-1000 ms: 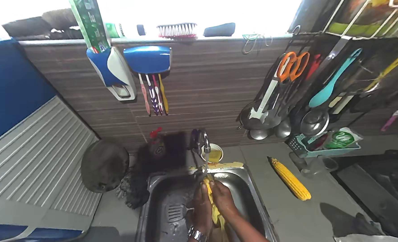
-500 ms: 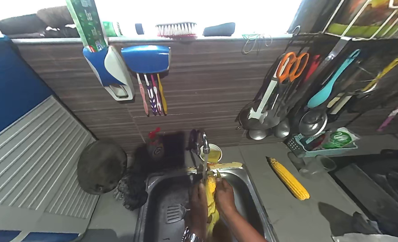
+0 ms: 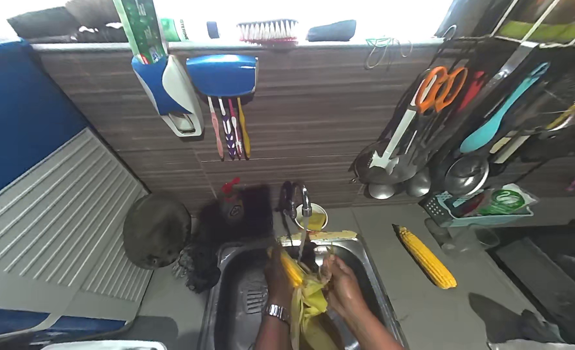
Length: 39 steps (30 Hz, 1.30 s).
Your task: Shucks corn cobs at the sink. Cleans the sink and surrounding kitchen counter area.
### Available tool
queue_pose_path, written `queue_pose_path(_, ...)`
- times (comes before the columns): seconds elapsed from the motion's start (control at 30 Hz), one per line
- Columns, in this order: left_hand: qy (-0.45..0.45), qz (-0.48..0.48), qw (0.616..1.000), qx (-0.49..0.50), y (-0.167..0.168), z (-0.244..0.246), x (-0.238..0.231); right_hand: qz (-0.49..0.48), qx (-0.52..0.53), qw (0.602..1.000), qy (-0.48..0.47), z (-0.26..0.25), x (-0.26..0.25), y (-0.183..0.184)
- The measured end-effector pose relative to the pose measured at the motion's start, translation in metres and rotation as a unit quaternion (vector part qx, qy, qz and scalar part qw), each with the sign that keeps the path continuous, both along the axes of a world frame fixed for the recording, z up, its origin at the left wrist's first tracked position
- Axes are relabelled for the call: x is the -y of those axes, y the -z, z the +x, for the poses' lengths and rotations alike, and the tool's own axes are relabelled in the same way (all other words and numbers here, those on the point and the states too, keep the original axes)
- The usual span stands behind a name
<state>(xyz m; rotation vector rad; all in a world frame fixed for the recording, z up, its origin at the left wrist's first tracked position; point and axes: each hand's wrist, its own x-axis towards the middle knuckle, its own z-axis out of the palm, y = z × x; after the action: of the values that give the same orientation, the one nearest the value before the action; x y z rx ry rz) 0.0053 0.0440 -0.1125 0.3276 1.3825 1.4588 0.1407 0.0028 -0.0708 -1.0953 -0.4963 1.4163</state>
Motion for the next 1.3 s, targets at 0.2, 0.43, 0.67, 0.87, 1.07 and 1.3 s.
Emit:
queue_pose_path(0.2, -0.039, -0.049, 0.997, -0.043, 0.008, -0.050, -0.019, 0.024, 0.180, 0.974, -0.133, 0.058, 0.072, 0.007)
queue_pose_path(0.43, 0.041, 0.034, 0.997, 0.052, 0.010, -0.011, 0.002, -0.046, 0.473, 0.829, -0.295, 0.075, 0.062, 0.033)
queue_pose_path(0.67, 0.141, 0.064, 0.988, -0.006, -0.005, 0.015, 0.029, -0.090, 0.526, 0.757, -0.376, 0.021, 0.025, 0.072)
queue_pose_path(0.87, 0.176, 0.020, 0.975, -0.136, 0.001, 0.000, 0.037, -0.132, 0.572, 0.676, -0.444, 0.006, 0.024, 0.087)
queue_pose_path(1.07, 0.206, 0.011, 0.975, -0.082, -0.005, -0.030, 0.042, -0.143, 0.622, 0.650, -0.412, 0.013, 0.026, 0.078)
queue_pose_path(1.3, 0.252, -0.009, 0.960, 0.120, -0.009, -0.041, 0.049, -0.075, 0.628, 0.664, -0.399, 0.028, 0.027, 0.075)
